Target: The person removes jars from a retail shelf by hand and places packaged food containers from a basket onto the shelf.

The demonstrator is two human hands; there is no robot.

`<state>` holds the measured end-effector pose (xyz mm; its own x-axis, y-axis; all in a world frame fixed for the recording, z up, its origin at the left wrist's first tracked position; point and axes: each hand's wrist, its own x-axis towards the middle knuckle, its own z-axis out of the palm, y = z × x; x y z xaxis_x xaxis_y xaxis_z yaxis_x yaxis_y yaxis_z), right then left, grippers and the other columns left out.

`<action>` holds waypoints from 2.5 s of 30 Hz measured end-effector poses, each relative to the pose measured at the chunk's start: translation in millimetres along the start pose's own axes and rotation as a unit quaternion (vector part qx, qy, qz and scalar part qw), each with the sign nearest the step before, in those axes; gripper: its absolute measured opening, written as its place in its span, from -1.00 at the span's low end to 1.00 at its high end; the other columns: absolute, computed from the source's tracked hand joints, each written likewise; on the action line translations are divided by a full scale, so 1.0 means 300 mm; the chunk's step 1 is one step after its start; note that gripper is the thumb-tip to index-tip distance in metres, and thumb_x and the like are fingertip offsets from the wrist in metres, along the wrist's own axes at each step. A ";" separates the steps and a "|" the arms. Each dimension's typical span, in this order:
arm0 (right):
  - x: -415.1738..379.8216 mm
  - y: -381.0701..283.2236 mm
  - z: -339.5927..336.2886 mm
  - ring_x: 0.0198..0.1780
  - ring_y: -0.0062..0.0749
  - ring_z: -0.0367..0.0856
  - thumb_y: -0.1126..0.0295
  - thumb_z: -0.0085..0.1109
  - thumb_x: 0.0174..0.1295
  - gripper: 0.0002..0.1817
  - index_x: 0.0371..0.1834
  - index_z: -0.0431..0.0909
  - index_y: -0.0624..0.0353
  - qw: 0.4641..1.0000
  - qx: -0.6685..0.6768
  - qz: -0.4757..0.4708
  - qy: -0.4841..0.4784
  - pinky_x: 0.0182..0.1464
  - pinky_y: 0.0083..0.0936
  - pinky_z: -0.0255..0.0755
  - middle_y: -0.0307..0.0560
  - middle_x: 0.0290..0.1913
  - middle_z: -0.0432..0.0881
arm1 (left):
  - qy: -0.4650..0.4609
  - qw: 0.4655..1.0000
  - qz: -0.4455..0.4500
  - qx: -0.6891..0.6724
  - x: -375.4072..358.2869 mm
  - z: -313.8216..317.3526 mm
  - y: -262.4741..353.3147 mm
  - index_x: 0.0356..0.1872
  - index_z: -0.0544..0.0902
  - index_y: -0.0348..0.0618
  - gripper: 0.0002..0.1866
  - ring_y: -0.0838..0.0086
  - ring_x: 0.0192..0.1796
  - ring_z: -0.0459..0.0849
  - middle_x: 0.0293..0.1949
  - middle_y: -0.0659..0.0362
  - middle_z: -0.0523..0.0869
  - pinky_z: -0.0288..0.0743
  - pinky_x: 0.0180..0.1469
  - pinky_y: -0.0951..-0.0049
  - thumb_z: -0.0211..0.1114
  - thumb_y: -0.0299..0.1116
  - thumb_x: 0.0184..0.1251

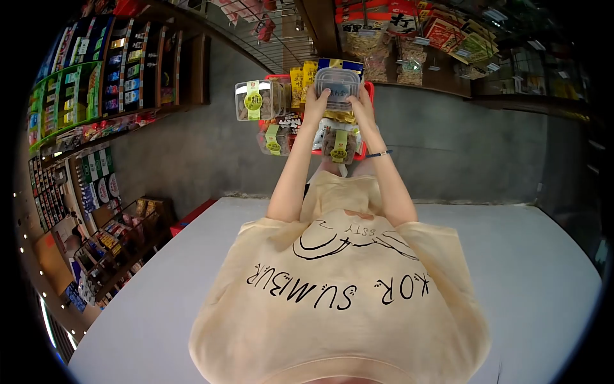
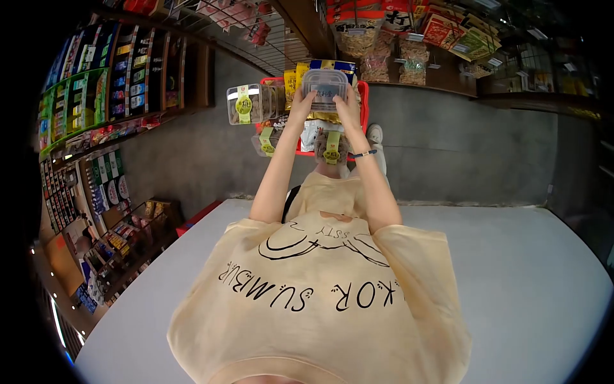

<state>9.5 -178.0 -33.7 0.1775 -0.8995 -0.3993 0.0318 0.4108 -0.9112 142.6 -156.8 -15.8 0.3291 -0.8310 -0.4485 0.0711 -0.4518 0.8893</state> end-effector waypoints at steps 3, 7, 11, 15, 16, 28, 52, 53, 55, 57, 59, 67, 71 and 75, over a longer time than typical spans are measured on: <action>-0.065 -0.039 0.005 0.33 -0.21 0.21 0.41 0.00 0.14 -0.34 0.33 0.08 0.35 0.999 0.000 -0.028 0.025 0.29 -0.45 0.10 0.11 0.32 0.21 | 0.004 0.999 0.050 -0.015 -0.063 0.005 0.026 0.12 0.33 -0.31 -0.52 0.36 0.01 0.49 -0.04 0.03 0.52 0.32 0.06 0.42 0.16 -0.30 0.22; -0.191 -0.106 0.026 0.12 -0.42 0.38 0.46 -0.01 0.12 -0.44 0.24 0.18 0.29 0.997 0.053 -0.028 0.042 0.18 -0.52 0.20 -0.07 0.07 0.42 | 0.007 0.993 0.121 -0.008 -0.137 -0.002 0.002 0.08 0.34 -0.39 -0.52 0.27 0.00 0.51 -0.04 -0.08 0.50 0.35 0.04 0.35 0.19 -0.34 0.19; -0.311 -0.138 0.033 0.09 -0.42 0.40 0.42 0.02 0.15 -0.43 0.23 0.11 0.29 0.996 0.035 -0.027 0.072 0.14 -0.51 0.26 -0.04 0.05 0.41 | 0.026 0.987 0.161 0.010 -0.218 -0.002 -0.056 0.15 0.26 -0.46 -0.40 0.13 0.14 0.37 0.05 -0.17 0.39 0.23 0.18 0.26 0.22 -0.30 0.16; -0.427 -0.178 0.006 0.11 -0.42 0.37 0.43 0.08 0.12 -0.45 0.17 0.14 0.33 0.995 0.069 -0.036 0.065 0.14 -0.54 0.25 0.00 0.09 0.37 | 0.034 0.980 0.192 0.031 -0.411 0.007 0.023 0.22 0.13 -0.48 -0.32 0.08 0.18 0.28 0.10 -0.20 0.29 0.15 0.23 0.23 0.21 -0.31 0.18; -0.450 -0.188 -0.004 0.11 -0.42 0.37 0.43 0.08 0.12 -0.45 0.17 0.14 0.33 0.995 0.065 -0.042 0.064 0.14 -0.54 0.25 0.00 0.09 0.37 | 0.031 0.978 0.208 0.022 -0.452 0.013 0.041 0.22 0.10 -0.48 -0.31 0.07 0.18 0.28 0.11 -0.20 0.27 0.14 0.24 0.22 0.21 -0.31 0.18; -0.675 -0.374 -0.311 0.20 -0.41 0.31 0.45 0.04 0.25 -0.48 0.26 0.13 0.21 0.973 0.126 -0.156 0.113 0.21 -0.51 0.20 -0.06 0.20 0.31 | 0.006 0.948 0.307 0.080 -0.682 0.346 0.167 0.31 0.00 -0.42 -0.22 0.02 0.32 0.15 0.26 -0.22 0.15 0.00 0.34 0.21 0.24 -0.32 0.19; -0.729 -1.060 -1.271 0.37 -0.27 0.10 0.65 0.01 0.15 -0.30 0.37 -0.05 0.29 0.840 0.045 -0.528 0.116 0.37 -0.38 0.01 0.09 0.34 0.12 | -0.194 0.829 0.524 -0.018 -0.862 1.257 0.929 0.33 0.12 -0.19 -0.36 0.23 0.32 0.25 0.26 -0.04 0.28 0.14 0.31 0.29 0.17 -0.34 0.28; -0.721 -1.116 -1.304 0.39 -0.26 0.07 0.66 0.02 0.15 -0.29 0.37 -0.06 0.29 0.833 0.041 -0.542 0.099 0.38 -0.38 -0.03 0.11 0.36 0.10 | -0.187 0.820 0.541 -0.015 -0.872 1.278 0.986 0.32 0.13 -0.20 -0.38 0.22 0.32 0.26 0.25 -0.06 0.28 0.14 0.31 0.29 0.16 -0.32 0.29; -0.709 -1.217 -1.361 0.40 -0.25 0.06 0.63 0.04 0.16 -0.29 0.37 -0.06 0.29 0.823 0.024 -0.561 0.087 0.39 -0.37 -0.04 0.10 0.36 0.10 | -0.203 0.799 0.565 -0.029 -0.865 1.322 1.089 0.30 0.15 -0.20 -0.40 0.24 0.29 0.30 0.23 -0.06 0.31 0.24 0.25 0.29 0.16 -0.31 0.30; -0.689 -1.308 -1.410 0.40 -0.24 0.06 0.62 0.05 0.16 -0.30 0.37 -0.05 0.29 0.806 -0.006 -0.585 0.089 0.39 -0.37 -0.03 0.10 0.36 0.10 | -0.224 0.789 0.570 -0.047 -0.857 1.364 1.183 0.28 0.17 -0.20 -0.42 0.27 0.27 0.34 0.21 -0.04 0.34 0.33 0.19 0.31 0.16 -0.32 0.30; -0.669 -1.390 -1.449 0.39 -0.22 0.08 0.58 0.08 0.15 -0.29 0.37 -0.02 0.24 0.795 -0.024 -0.600 0.088 0.37 -0.33 0.00 0.10 0.36 0.12 | -0.228 0.766 0.599 -0.055 -0.828 1.416 1.262 0.28 0.17 -0.20 -0.44 0.30 0.27 0.34 0.20 -0.01 0.35 0.31 0.22 0.32 0.14 -0.30 0.32; -0.471 -1.681 -1.613 0.38 -0.23 0.12 0.36 0.14 0.18 -0.28 0.38 0.00 0.16 0.766 -0.151 -0.613 0.124 0.26 -0.32 0.22 0.09 0.33 0.18 | -0.203 0.737 0.644 -0.033 -0.631 1.588 1.527 0.28 0.15 -0.26 -0.36 0.26 0.25 0.38 0.20 -0.03 0.36 0.31 0.20 0.33 0.18 -0.20 0.29; -0.301 -1.846 -1.667 0.26 -0.26 0.34 0.25 0.11 0.21 -0.31 0.36 0.06 0.19 0.751 -0.173 -0.629 0.101 0.21 -0.38 0.27 0.08 0.24 0.32 | -0.151 0.707 0.691 -0.015 -0.491 1.672 1.683 0.27 0.13 -0.28 -0.35 0.28 0.17 0.45 0.12 -0.06 0.44 0.33 0.16 0.35 0.19 -0.19 0.28; -0.149 -2.031 -1.703 0.18 -0.35 0.37 0.41 0.09 0.24 -0.35 0.38 0.05 0.15 0.744 -0.120 -0.658 0.003 0.13 -0.51 0.29 0.05 0.25 0.30 | -0.164 0.717 0.677 -0.035 -0.419 1.743 1.852 0.21 0.20 -0.38 -0.33 0.29 0.12 0.45 0.08 -0.11 0.43 0.35 0.12 0.38 0.24 -0.15 0.22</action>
<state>-520.3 -464.3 487.4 0.1447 -0.5005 0.8536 -0.0027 -0.8628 -0.5055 -351.5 -472.9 487.9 -0.0965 -0.5299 0.8425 -0.0538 0.8480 0.5272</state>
